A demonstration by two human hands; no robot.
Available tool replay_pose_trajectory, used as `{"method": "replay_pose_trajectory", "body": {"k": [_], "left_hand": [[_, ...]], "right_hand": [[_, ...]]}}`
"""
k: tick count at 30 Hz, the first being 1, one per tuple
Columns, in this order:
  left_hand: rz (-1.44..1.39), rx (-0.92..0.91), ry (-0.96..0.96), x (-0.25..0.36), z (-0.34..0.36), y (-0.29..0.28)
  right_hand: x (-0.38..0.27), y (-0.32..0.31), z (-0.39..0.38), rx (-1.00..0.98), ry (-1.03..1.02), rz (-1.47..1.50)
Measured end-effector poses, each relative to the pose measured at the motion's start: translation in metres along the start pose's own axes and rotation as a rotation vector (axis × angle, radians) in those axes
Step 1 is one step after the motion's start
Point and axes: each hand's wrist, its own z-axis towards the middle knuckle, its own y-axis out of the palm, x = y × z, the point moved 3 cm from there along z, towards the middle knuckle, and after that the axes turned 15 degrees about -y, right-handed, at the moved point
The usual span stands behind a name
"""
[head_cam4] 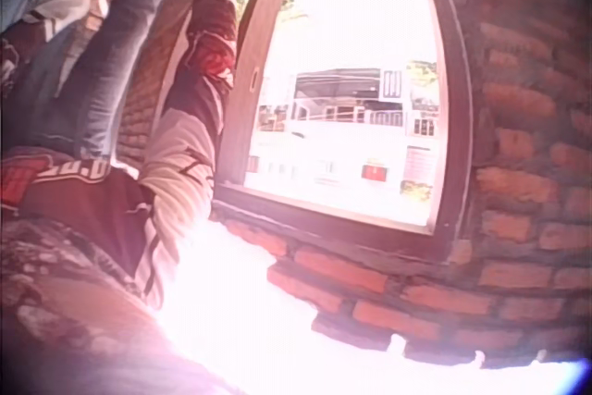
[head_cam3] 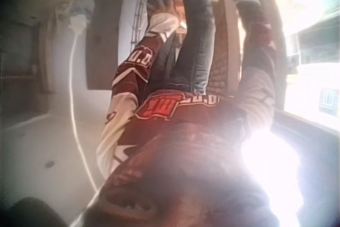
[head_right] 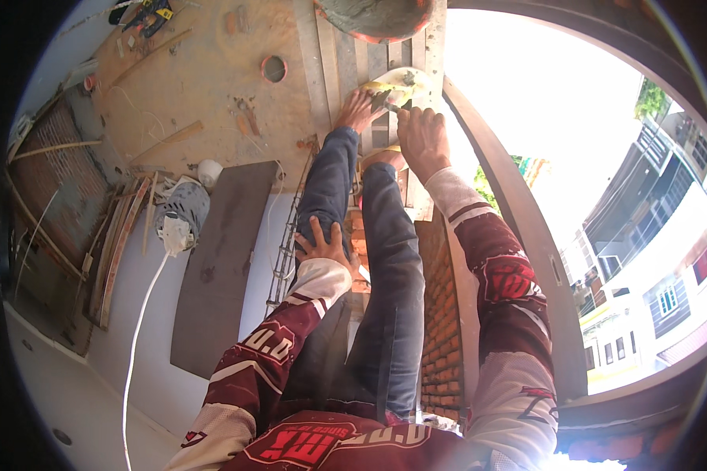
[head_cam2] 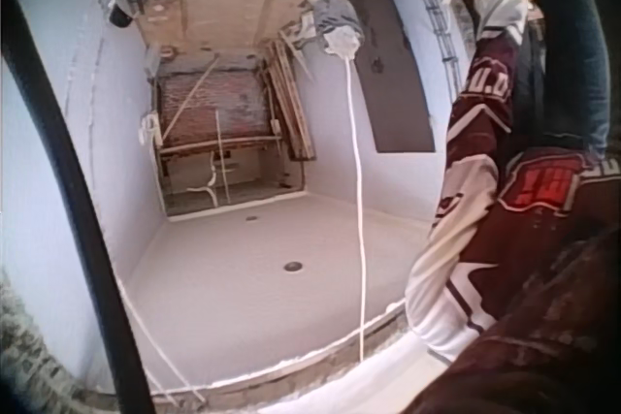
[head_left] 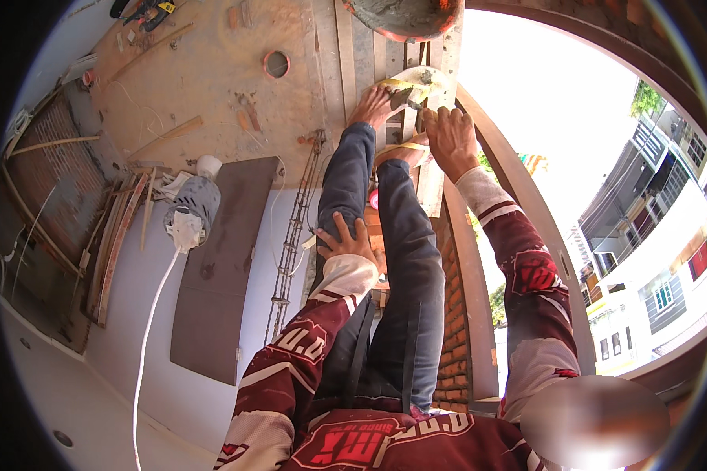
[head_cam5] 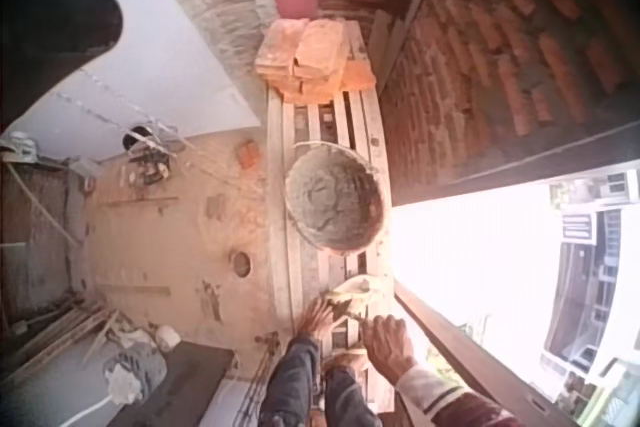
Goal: The person places red bricks onto a curved arch formwork and applies mortar between them using a trowel. The person repeatedly scoops mortar from a bucket and spreads it along the top of the arch, smoothing the joints as the arch is built.
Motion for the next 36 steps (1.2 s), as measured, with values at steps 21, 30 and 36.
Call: {"method": "replay_pose_trajectory", "body": {"k": [21,30,36], "left_hand": [[0.032,0.009,0.004,0.001,-0.005,-0.005],[0.049,-0.001,-0.016,0.001,-0.004,-0.008],[0.046,-0.025,-0.047,0.0,-0.007,-0.016]], "right_hand": [[-0.019,0.01,0.008,-0.046,0.012,0.062],[-0.01,0.001,-0.004,0.002,0.115,0.131],[0.013,-0.015,-0.069,0.173,0.293,0.323]]}}
